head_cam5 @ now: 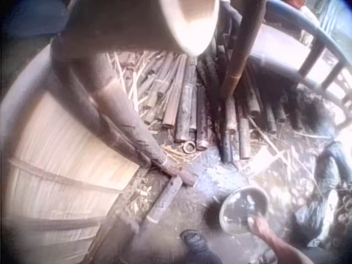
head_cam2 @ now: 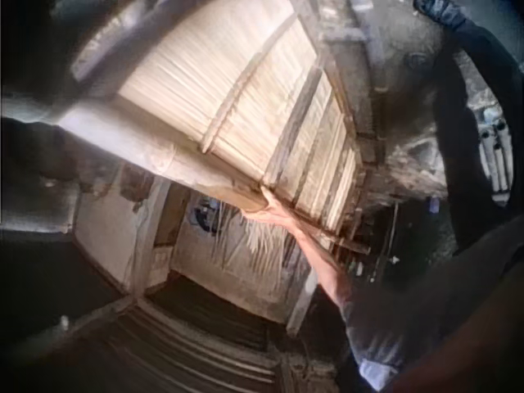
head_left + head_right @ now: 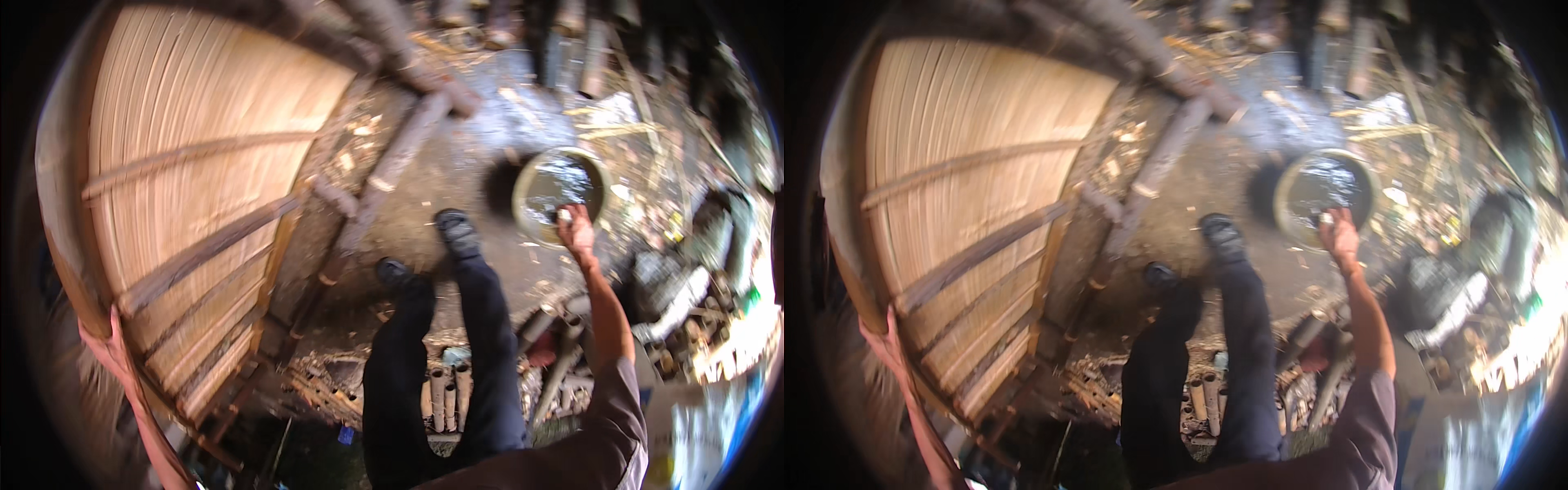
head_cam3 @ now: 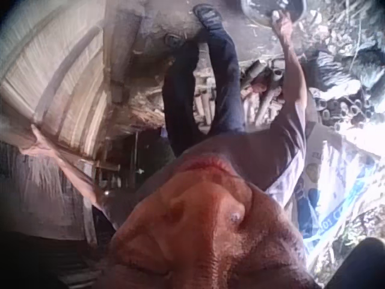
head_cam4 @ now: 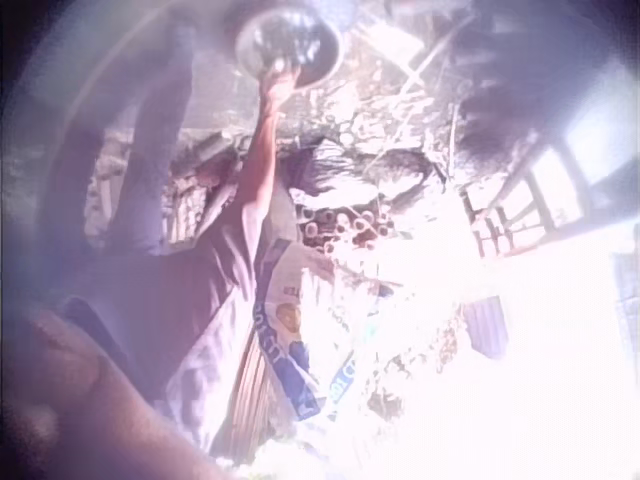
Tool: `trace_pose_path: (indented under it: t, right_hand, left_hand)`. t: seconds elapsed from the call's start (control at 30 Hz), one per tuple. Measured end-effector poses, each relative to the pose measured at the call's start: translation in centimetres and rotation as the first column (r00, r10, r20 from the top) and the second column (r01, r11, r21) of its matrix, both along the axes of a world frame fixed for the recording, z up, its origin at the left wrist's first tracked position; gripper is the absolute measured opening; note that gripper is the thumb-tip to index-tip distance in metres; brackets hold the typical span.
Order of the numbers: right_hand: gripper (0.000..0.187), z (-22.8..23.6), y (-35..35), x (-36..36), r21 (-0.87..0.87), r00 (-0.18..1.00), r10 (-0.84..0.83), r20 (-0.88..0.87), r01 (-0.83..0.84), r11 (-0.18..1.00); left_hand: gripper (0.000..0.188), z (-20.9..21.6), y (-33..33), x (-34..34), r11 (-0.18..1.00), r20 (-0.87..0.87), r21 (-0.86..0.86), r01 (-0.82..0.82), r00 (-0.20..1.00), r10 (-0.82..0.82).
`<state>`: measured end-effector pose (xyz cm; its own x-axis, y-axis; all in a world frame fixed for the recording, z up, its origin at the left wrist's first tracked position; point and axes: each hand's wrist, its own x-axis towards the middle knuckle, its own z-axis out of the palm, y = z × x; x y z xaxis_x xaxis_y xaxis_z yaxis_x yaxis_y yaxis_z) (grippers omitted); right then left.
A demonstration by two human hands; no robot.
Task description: The person sits on the ground and wipes a bamboo chair frame with a cloth, repeatedly dipping the cloth into a nearby bowl of liquid. They clean the frame's legs, crossbars, and seat slats, turning the chair to access different sides.
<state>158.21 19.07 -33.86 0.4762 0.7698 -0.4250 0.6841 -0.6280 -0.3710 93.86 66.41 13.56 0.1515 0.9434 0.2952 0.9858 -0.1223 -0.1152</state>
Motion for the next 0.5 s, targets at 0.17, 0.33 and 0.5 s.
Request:
trace_pose_path:
  t: [0.17, 0.33, 0.5]
  right_hand:
    - [0.044, -20.3, -7.7, 4.6, 0.339, 0.904, 0.006, 0.428, -0.166, 0.926]
    - [0.052, -18.3, -2.2, -0.3, -0.109, 0.611, -0.520, -0.597, 0.580, 0.807]
    - [0.057, 4.7, 10.4, -7.7, -0.121, 0.242, -0.424, -0.873, 0.734, 0.668]
  left_hand:
    - [0.076, -3.1, 3.2, -0.7, 0.993, -0.094, 0.120, -0.012, 0.995, 0.023]
    - [0.071, -1.1, 1.4, 1.5, 0.996, 0.030, 0.033, 0.078, 0.996, -0.078]
    - [0.065, 1.2, -0.4, 1.2, 0.989, 0.146, -0.103, 0.107, 0.985, -0.091]
